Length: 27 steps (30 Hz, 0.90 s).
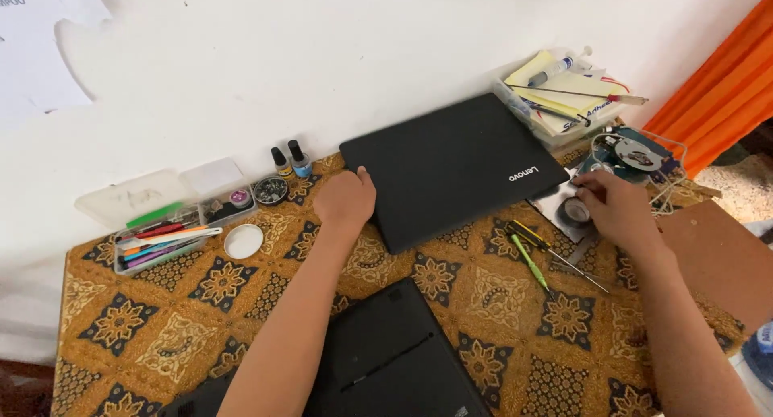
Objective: Disassembling a laptop by prying off the back cover and removing internal components like RAM modules.
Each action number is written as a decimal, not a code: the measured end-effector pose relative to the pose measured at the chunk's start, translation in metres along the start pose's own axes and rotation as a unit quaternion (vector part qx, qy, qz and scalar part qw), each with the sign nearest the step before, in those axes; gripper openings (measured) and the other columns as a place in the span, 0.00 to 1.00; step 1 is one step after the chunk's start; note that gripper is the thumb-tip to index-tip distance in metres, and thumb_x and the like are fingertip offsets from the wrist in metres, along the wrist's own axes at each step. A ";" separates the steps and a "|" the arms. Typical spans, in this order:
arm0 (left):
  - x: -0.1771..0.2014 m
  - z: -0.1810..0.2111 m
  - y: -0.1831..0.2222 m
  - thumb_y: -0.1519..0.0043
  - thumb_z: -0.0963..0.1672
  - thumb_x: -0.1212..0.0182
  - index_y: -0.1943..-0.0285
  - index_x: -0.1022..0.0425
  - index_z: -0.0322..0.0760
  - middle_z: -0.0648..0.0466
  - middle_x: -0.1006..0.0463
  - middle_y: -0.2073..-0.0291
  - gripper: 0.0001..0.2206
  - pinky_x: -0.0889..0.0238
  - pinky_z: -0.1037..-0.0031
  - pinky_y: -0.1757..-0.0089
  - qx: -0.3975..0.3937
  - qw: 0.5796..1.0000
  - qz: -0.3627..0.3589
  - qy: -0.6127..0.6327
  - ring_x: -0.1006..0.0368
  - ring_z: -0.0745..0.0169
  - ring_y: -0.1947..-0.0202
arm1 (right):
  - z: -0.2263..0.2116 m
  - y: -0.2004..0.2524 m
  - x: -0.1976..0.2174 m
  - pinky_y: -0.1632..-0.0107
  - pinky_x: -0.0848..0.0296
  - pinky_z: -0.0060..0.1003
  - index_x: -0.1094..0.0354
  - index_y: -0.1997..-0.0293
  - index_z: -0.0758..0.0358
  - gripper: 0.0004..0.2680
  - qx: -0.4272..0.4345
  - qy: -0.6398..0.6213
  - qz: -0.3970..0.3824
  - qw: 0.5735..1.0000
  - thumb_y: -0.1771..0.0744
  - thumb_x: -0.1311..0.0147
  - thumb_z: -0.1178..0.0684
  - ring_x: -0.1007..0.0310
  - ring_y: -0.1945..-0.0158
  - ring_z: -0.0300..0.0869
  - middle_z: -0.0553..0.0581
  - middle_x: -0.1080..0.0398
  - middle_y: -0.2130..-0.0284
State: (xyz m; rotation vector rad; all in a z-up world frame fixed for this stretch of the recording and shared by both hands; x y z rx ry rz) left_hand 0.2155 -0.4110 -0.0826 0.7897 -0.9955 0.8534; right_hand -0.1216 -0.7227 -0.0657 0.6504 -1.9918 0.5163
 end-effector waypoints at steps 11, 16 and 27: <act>-0.016 -0.014 -0.003 0.31 0.61 0.46 0.80 0.52 0.48 0.61 0.50 0.87 0.30 0.62 0.73 0.79 -0.010 0.983 -0.070 0.171 0.56 0.67 0.88 | -0.017 -0.024 -0.021 0.47 0.28 0.57 0.28 0.38 0.65 0.14 -0.034 -0.045 -0.014 0.998 0.30 0.57 0.58 0.25 0.52 0.58 0.65 0.22 0.54; -0.016 -0.019 0.000 0.31 0.58 0.42 0.80 0.53 0.49 0.60 0.49 0.87 0.30 0.61 0.73 0.79 -0.020 0.971 -0.064 0.227 0.56 0.67 0.88 | -0.020 -0.029 -0.025 0.62 0.26 0.50 0.27 0.40 0.69 0.14 -0.027 -0.014 -0.022 0.999 0.29 0.56 0.58 0.25 0.73 0.54 0.67 0.20 0.64; 0.016 -0.010 0.044 0.38 0.53 0.38 0.28 0.49 0.36 0.46 0.26 0.42 0.35 0.23 0.54 0.54 -0.005 0.950 -0.085 0.302 0.22 0.47 0.50 | -0.021 -0.039 -0.008 0.51 0.23 0.54 0.25 0.47 0.70 0.09 0.009 -0.006 0.036 0.999 0.30 0.49 0.60 0.22 0.58 0.59 0.68 0.22 0.58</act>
Point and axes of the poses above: each hand's wrist, its own y-axis away from the middle knuckle, its own x-axis out of the back of the hand, z = x × y, the point moved 9 cm from there along -y, towards the middle knuckle
